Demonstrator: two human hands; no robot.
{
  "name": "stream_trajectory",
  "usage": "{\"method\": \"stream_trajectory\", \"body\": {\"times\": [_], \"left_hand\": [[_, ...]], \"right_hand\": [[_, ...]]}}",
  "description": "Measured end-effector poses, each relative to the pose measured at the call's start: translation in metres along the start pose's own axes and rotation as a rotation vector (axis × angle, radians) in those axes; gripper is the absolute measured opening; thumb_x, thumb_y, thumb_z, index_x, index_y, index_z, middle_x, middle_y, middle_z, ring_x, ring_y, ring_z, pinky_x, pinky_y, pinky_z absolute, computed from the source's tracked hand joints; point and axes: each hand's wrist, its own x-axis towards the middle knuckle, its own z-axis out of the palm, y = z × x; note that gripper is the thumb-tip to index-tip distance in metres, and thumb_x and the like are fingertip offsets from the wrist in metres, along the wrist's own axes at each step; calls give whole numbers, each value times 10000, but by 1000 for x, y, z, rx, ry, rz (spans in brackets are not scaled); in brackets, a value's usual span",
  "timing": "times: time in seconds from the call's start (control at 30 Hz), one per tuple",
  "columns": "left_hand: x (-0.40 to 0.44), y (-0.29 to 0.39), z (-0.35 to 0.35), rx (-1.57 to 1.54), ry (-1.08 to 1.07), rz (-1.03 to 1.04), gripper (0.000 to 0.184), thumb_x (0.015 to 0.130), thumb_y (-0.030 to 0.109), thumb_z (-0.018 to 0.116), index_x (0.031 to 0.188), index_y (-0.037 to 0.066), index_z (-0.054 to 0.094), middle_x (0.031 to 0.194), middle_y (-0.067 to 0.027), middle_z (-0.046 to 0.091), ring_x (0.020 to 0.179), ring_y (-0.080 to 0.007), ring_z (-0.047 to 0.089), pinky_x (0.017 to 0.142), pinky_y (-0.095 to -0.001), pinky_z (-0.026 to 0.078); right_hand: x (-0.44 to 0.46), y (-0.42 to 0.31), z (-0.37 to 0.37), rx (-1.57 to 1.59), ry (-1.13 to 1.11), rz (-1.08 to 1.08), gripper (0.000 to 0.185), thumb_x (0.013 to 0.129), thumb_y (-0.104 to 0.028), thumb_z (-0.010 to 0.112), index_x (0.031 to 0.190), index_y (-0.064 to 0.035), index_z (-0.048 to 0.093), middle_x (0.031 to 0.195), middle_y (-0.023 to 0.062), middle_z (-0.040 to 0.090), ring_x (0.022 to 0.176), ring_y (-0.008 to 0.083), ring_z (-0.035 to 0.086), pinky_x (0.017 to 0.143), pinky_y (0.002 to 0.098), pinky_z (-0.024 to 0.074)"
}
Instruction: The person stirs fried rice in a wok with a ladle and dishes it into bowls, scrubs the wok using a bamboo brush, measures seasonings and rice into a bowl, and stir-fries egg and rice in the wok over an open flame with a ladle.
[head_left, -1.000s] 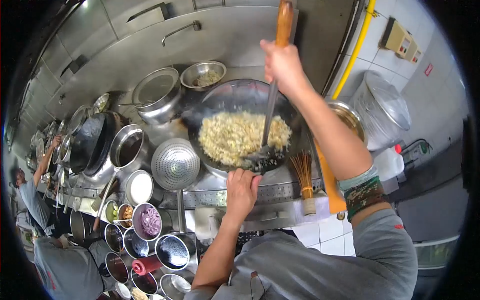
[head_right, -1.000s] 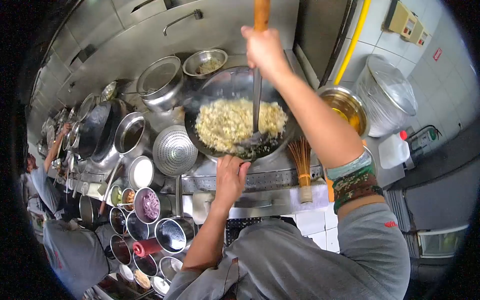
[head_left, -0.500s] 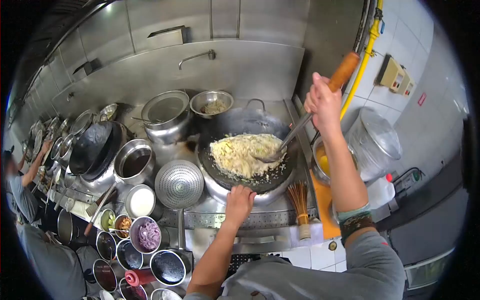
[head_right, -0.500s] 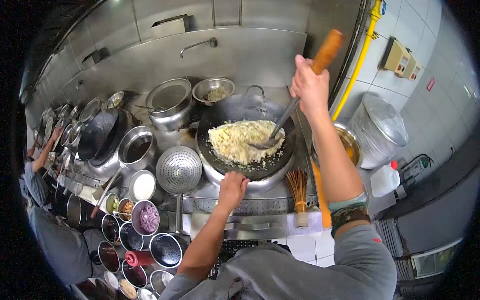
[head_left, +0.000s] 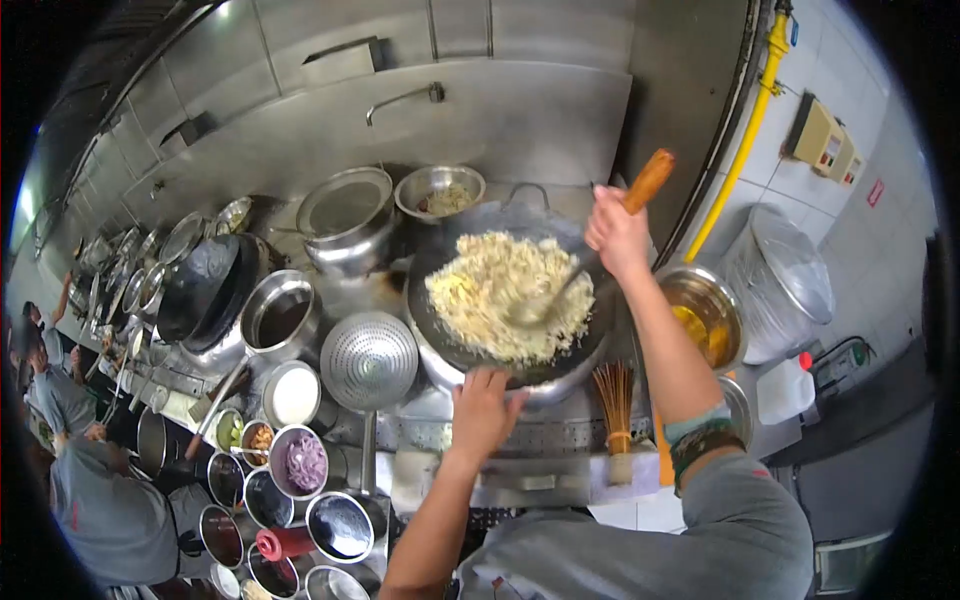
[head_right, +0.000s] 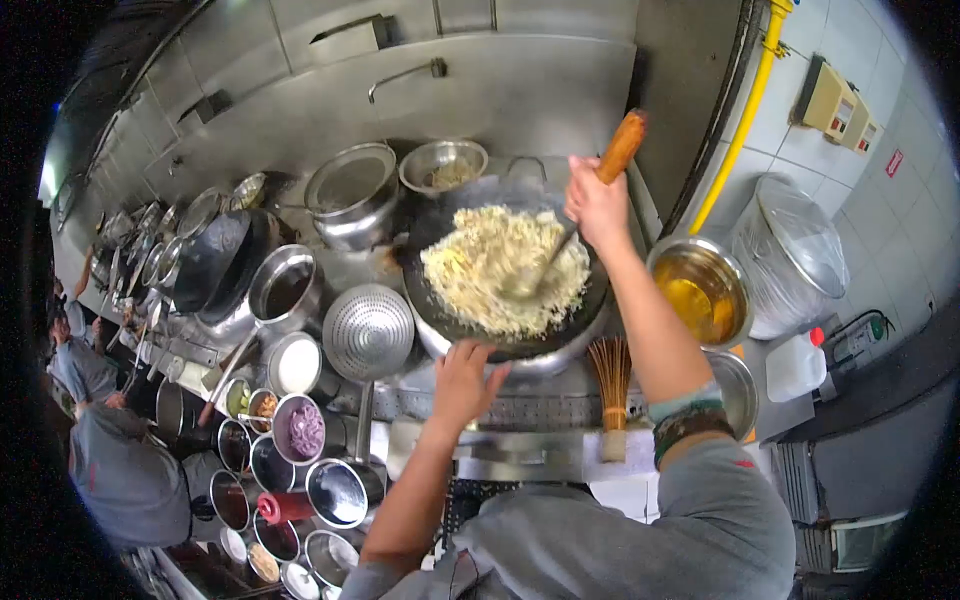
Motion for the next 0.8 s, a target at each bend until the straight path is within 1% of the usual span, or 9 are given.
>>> {"method": "stream_trajectory", "body": {"times": [0.03, 0.13, 0.27, 0.37, 0.47, 0.53, 0.67, 0.73, 0.8], "left_hand": [[-2, -14, 19, 5, -56, 17, 274, 782, 231, 687, 977, 59, 601, 926, -113, 573, 901, -314, 537, 757, -412, 401], [-17, -3, 6, -55, 32, 117, 186, 798, 216, 664, 848, 57, 583, 843, -119, 529, 831, -323, 499, 721, -428, 388], [-19, 45, -42, -177, 35, 48, 163, 794, 177, 669, 804, 53, 562, 832, -126, 523, 816, -328, 490, 708, -426, 380], [-14, 25, -13, -169, 55, 50, 135, 791, 160, 669, 816, 62, 579, 816, -122, 521, 823, -324, 499, 680, -431, 386], [-77, 1, 20, 16, -10, 8, 133, 781, 165, 672, 818, 73, 584, 818, -114, 525, 827, -325, 505, 677, -437, 390], [-105, 7, 3, -46, -64, 0, 144, 779, 183, 668, 813, 77, 578, 815, -108, 525, 824, -326, 508, 679, -440, 393], [-37, 13, -22, -87, 4, 22, 153, 776, 184, 668, 835, 64, 592, 878, -96, 541, 836, -324, 503, 694, -451, 392], [-20, -1, -1, -75, -17, 0, 181, 779, 175, 668, 904, 63, 600, 941, -107, 554, 886, -335, 510, 737, -453, 401], [-6, -11, 3, -54, -52, -18, 226, 782, 165, 669, 973, 61, 608, 1005, -118, 567, 936, -346, 517, 780, -455, 411]], "right_hand": [[6, 13, -1, 95, 10, 31, 285, 890, -207, 592, 681, -133, 415, 473, -41, 316, 342, 94, 303, 325, 274, 250], [43, -28, 13, -112, 297, 109, 324, 902, -210, 550, 648, -155, 356, 474, -52, 265, 364, 94, 260, 356, 275, 220], [22, -69, 17, -45, 163, 328, 294, 900, -219, 540, 663, -149, 381, 496, -59, 273, 374, 86, 246, 361, 272, 222], [2, -47, 46, -186, 269, 88, 251, 890, -197, 566, 714, -128, 400, 499, -51, 306, 357, 88, 290, 338, 277, 252], [-24, -40, 41, -74, 145, -133, 264, 910, -217, 571, 738, -122, 394, 480, -29, 310, 336, 96, 296, 332, 286, 272], [-40, -50, 37, -29, 128, -213, 316, 917, -241, 570, 698, -118, 378, 465, -23, 302, 330, 101, 284, 332, 289, 272], [-34, -39, 36, -21, 95, -95, 407, 915, -279, 576, 617, -125, 347, 461, -25, 294, 339, 110, 277, 341, 280, 248], [-24, -60, 47, -3, 13, -62, 333, 884, -240, 614, 667, -122, 390, 472, -43, 325, 340, 91, 294, 337, 272, 263], [-24, -95, 67, -159, 142, -5, 334, 882, -256, 618, 670, -137, 389, 476, -52, 326, 342, 80, 289, 338, 274, 257]]}}
